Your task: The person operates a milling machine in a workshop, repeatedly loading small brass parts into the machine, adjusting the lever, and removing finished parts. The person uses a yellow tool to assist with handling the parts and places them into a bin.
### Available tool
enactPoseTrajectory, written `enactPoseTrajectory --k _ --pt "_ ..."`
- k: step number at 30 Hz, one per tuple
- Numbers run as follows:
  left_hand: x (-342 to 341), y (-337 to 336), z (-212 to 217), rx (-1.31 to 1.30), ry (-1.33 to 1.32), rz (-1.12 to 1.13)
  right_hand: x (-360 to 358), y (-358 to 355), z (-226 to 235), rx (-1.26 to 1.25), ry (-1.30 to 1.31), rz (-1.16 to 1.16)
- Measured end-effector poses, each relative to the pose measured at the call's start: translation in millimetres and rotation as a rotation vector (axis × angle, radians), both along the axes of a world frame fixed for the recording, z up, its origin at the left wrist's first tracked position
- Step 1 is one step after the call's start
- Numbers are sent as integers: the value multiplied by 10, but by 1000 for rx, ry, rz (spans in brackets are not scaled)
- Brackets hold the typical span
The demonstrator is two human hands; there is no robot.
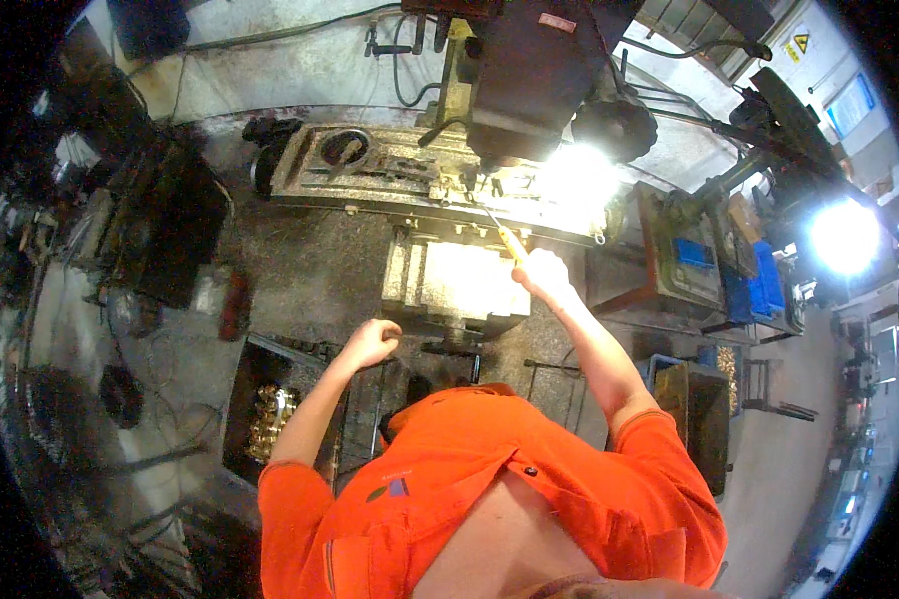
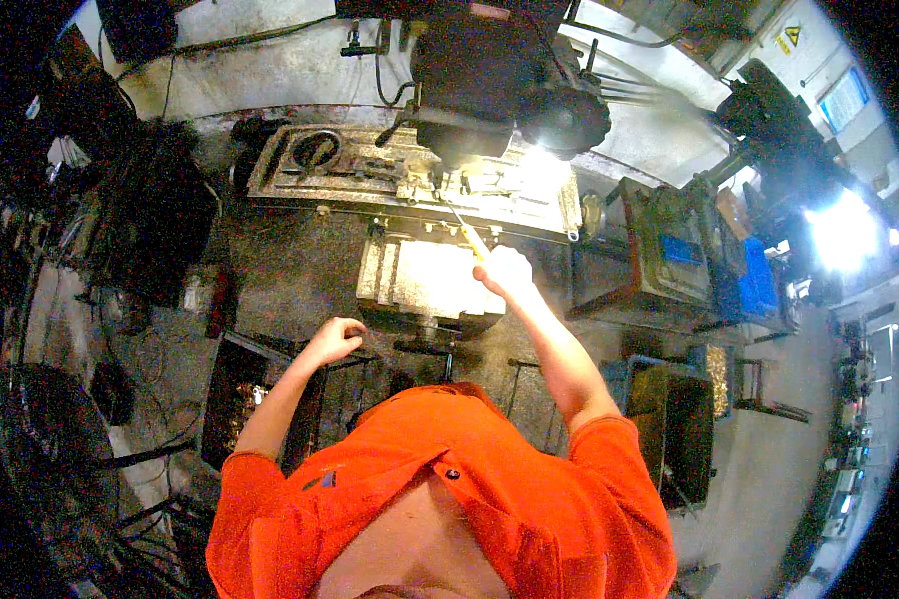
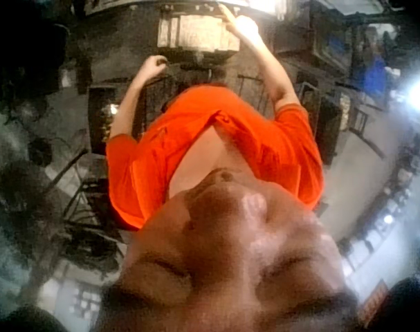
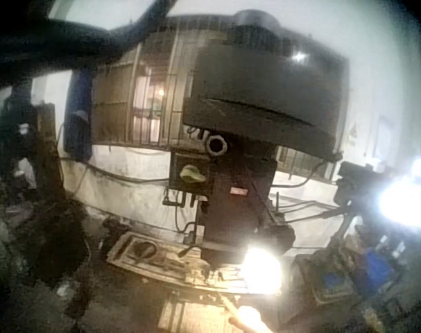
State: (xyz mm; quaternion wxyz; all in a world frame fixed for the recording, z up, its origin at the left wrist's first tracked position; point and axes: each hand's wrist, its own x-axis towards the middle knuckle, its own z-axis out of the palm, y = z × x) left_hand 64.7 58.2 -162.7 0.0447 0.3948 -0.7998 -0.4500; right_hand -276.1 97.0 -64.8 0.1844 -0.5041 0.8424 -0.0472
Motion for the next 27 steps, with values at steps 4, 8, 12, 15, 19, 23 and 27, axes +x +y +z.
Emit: enactPoseTrajectory --k 4,8,12,15,19,23,27 --pt "-8 -42 185 -39 -89 -34 188 -147 54 -63 49 6" --pt "-88 -77 156 -41 -10 -63 188 -149 77 -31 30 -68" --pt "-88 -106 111 -4 -33 -101 108 58 178 15 9 -154" --pt "-79 -140 31 -7 -55 -187 40 74 246 27 22 -195" --pt "-245 -145 310 -35 -84 -209 -57 -153 222 -46 9 -145" --pt "-270 -114 324 -30 -49 -117 -132 -191 225 -26 -152 -102" --pt "-180 -64 208 9 -96 -133 -176 -73 52 -32 -153 -66"
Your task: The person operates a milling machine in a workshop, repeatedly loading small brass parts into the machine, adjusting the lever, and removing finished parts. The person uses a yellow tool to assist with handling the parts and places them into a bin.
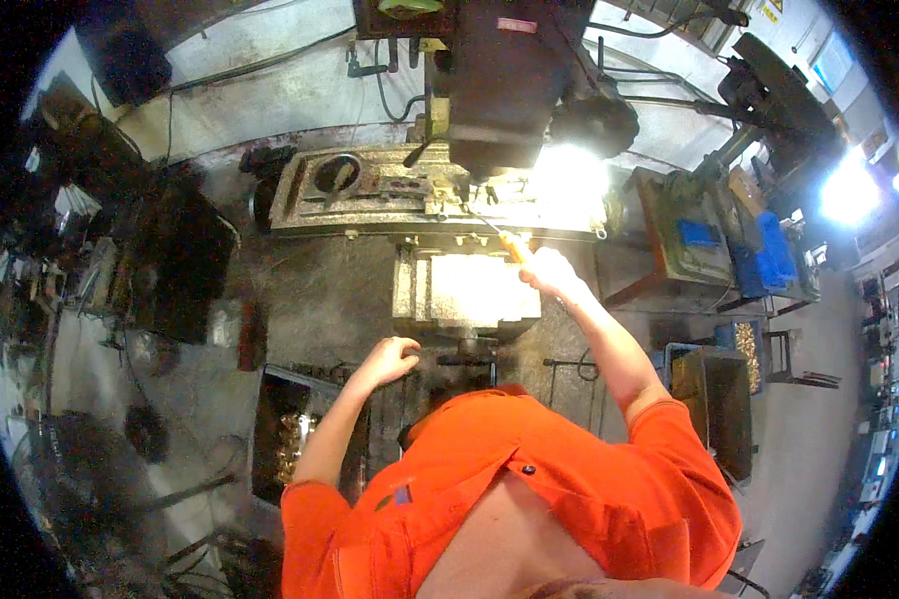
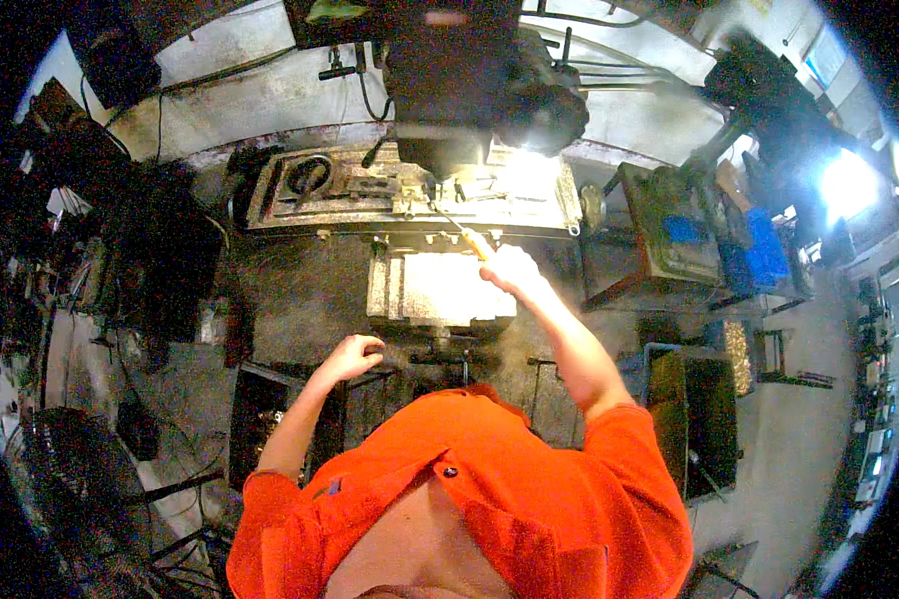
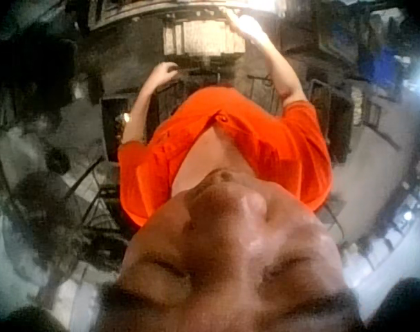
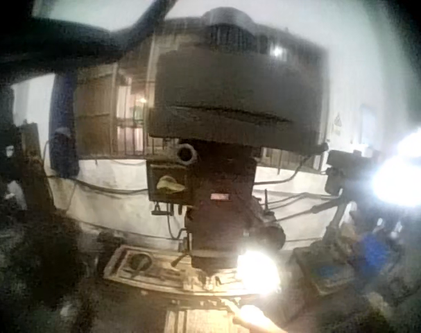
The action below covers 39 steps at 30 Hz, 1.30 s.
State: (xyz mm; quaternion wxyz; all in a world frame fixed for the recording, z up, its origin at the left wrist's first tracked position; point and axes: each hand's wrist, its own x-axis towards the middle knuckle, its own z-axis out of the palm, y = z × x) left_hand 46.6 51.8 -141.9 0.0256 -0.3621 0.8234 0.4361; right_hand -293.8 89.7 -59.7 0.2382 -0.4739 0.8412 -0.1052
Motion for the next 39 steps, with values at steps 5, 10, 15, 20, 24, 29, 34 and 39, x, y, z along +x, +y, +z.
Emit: enactPoseTrajectory --k 5,10,15,20,24,29,34,39 --pt "-242 26 158 -55 -28 -47 -139 -25 -126 -19 -68 9" --pt "-504 -12 437 -173 48 17 -75 662 -53 -39 -58 315" --pt "-742 -137 456 -270 145 83 85 1191 -134 161 -294 353" --pt "-1011 -30 602 -439 90 -141 -38 1129 -282 177 -318 372" --pt "-1197 110 507 -567 35 -543 -39 1046 -281 240 -411 513" --pt "-1371 392 286 -316 17 -436 18 1062 -450 114 -371 517" --pt "-1085 303 -293 -491 -202 -338 -762 706 -376 -540 82 368" --pt "-805 138 -769 -412 -393 -343 -1433 200 -260 -161 260 -80"
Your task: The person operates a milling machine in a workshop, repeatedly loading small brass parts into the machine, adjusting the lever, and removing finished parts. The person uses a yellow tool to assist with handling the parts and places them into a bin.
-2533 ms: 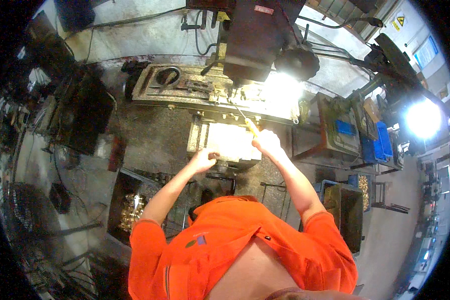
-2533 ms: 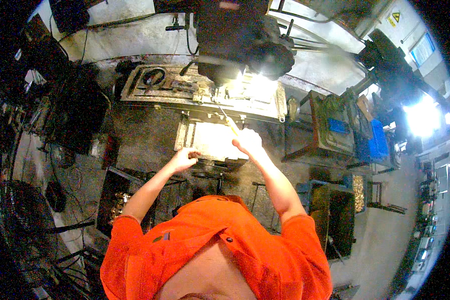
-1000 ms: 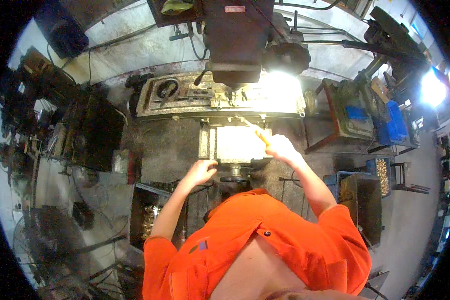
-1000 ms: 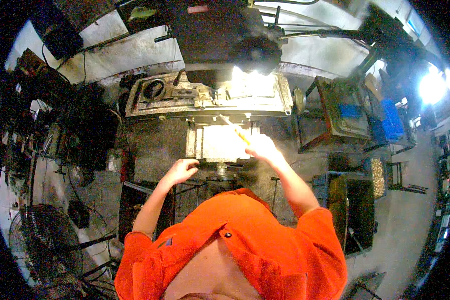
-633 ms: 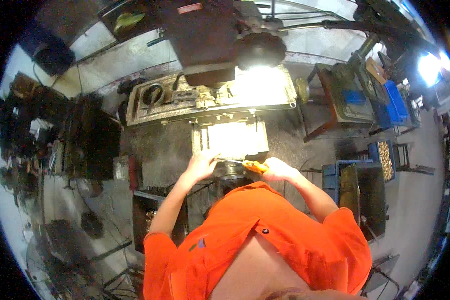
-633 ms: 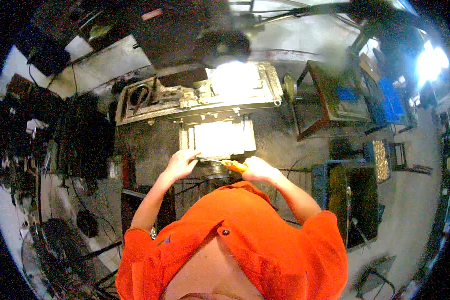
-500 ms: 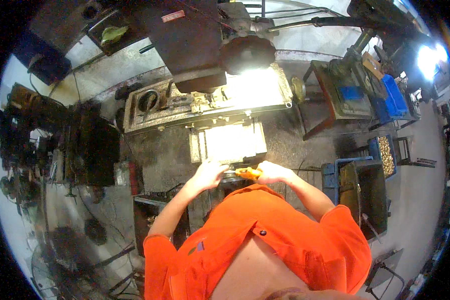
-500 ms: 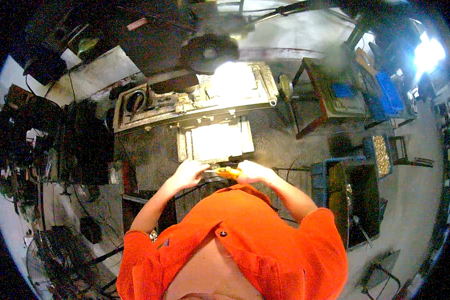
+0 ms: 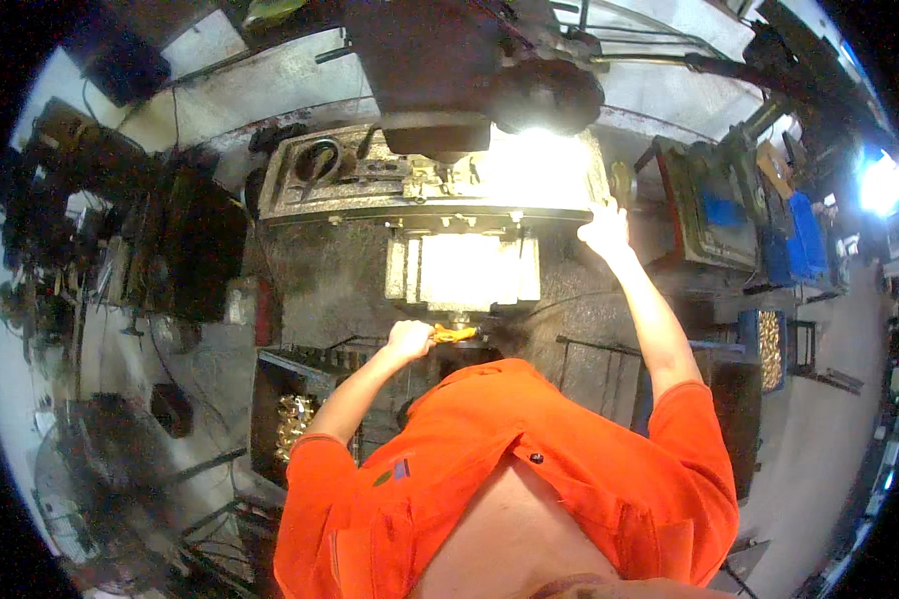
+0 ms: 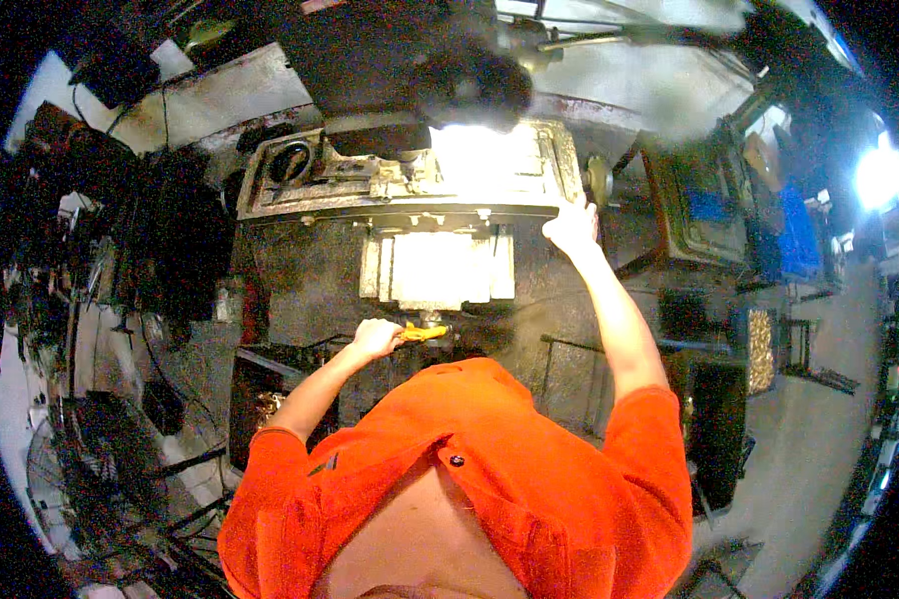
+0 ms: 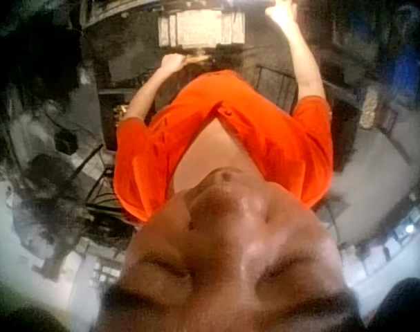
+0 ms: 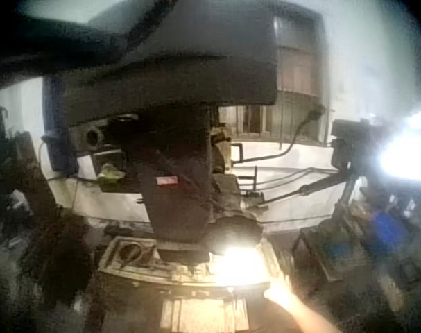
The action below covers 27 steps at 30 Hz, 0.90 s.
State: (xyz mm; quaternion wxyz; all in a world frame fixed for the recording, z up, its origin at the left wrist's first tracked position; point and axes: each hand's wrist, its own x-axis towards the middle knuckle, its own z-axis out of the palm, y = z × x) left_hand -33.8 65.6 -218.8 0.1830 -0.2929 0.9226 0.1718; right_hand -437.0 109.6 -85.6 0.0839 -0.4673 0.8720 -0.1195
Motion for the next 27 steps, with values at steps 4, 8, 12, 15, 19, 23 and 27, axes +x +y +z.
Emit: enactPoseTrajectory --k 4,8,12,15,19,23,27 --pt "-66 34 -127 84 -52 124 -403 -356 -423 71 0 176" --pt "-131 0 -190 141 -55 187 -647 -592 -723 -177 -76 122" --pt "110 -137 -94 117 112 296 -1045 -506 -1018 -368 -1434 -126" --pt "471 -128 117 120 154 496 -279 -343 -823 -521 -1653 -432" --pt "664 -223 260 93 119 514 -266 -219 -716 -363 -1300 -228" --pt "772 -237 310 97 180 588 205 -121 -380 -490 -790 84" --pt "767 -243 270 98 226 543 491 103 -439 -322 -528 264"
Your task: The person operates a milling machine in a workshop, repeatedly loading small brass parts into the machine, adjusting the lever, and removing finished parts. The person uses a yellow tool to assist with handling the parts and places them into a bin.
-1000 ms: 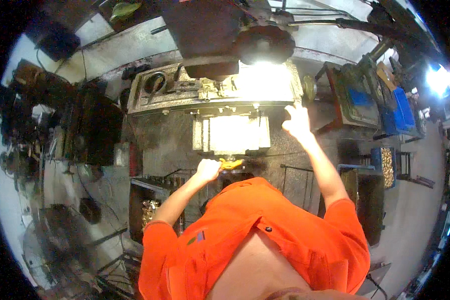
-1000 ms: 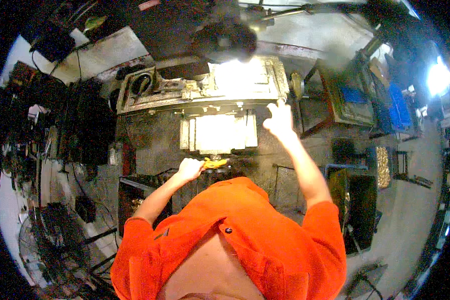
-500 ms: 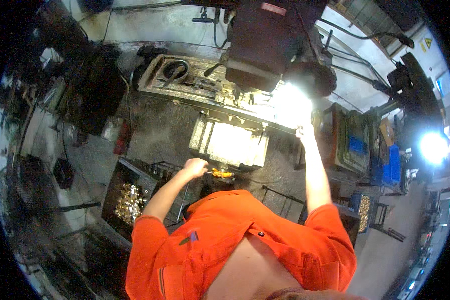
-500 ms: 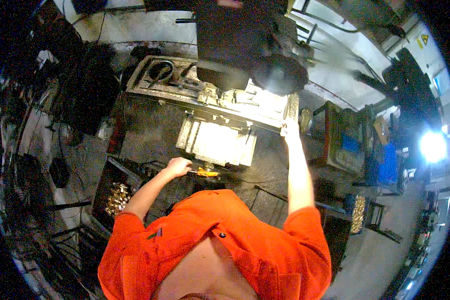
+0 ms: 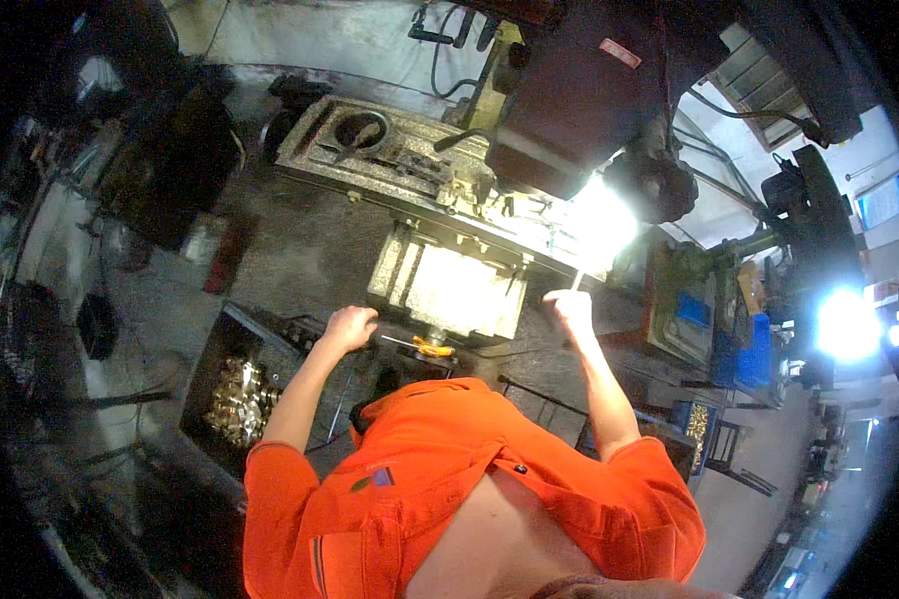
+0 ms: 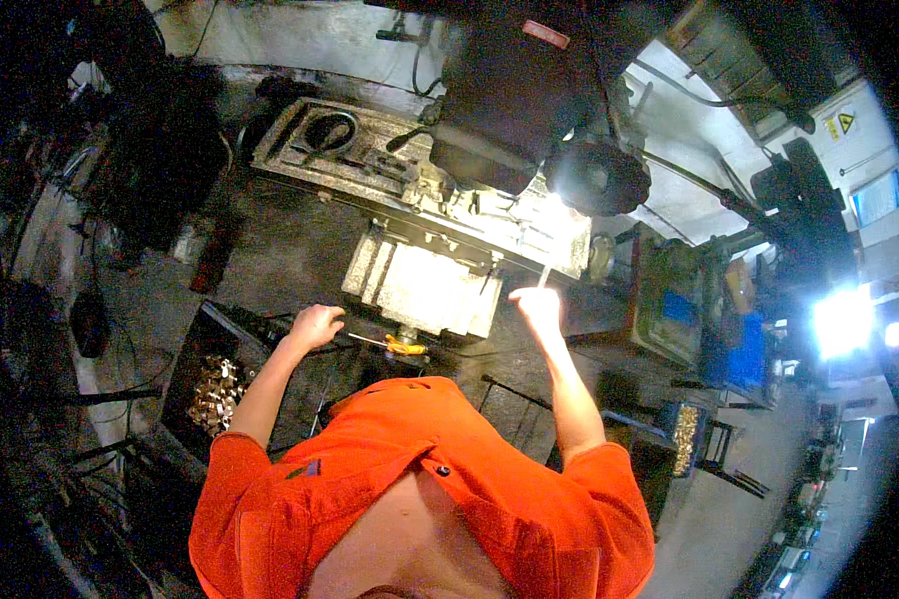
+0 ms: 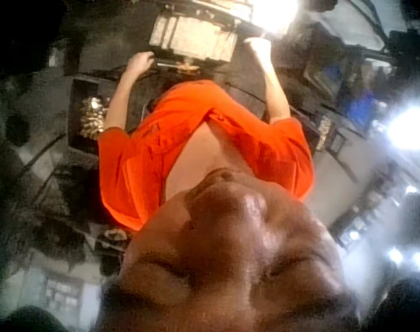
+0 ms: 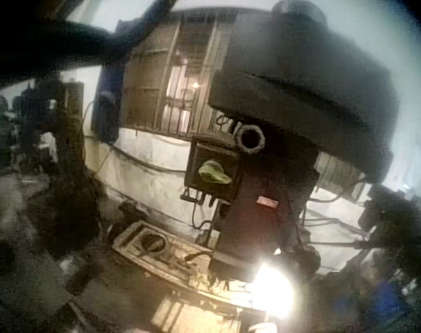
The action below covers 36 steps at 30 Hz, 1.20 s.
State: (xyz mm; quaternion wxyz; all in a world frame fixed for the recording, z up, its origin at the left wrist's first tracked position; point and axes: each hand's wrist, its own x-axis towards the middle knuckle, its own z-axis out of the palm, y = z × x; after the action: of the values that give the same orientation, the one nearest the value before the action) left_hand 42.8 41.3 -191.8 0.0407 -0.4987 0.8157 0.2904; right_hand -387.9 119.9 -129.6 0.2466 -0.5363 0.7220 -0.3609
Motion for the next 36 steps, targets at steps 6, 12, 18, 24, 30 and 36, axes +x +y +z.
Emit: enactPoseTrajectory --k 6,12,18,24,30,36 --pt "-59 9 194 70 35 -17 182 -32 337 180 530 154" --pt "6 15 250 46 53 -73 339 -496 650 325 316 121" --pt "79 37 307 68 67 -133 -283 -768 164 90 0 441" --pt "267 42 212 108 33 -157 467 -827 303 -173 1207 544" --pt "267 -16 -51 43 145 -204 803 -735 498 253 1073 411" --pt "53 -72 78 108 105 -249 1246 -638 572 440 906 40"
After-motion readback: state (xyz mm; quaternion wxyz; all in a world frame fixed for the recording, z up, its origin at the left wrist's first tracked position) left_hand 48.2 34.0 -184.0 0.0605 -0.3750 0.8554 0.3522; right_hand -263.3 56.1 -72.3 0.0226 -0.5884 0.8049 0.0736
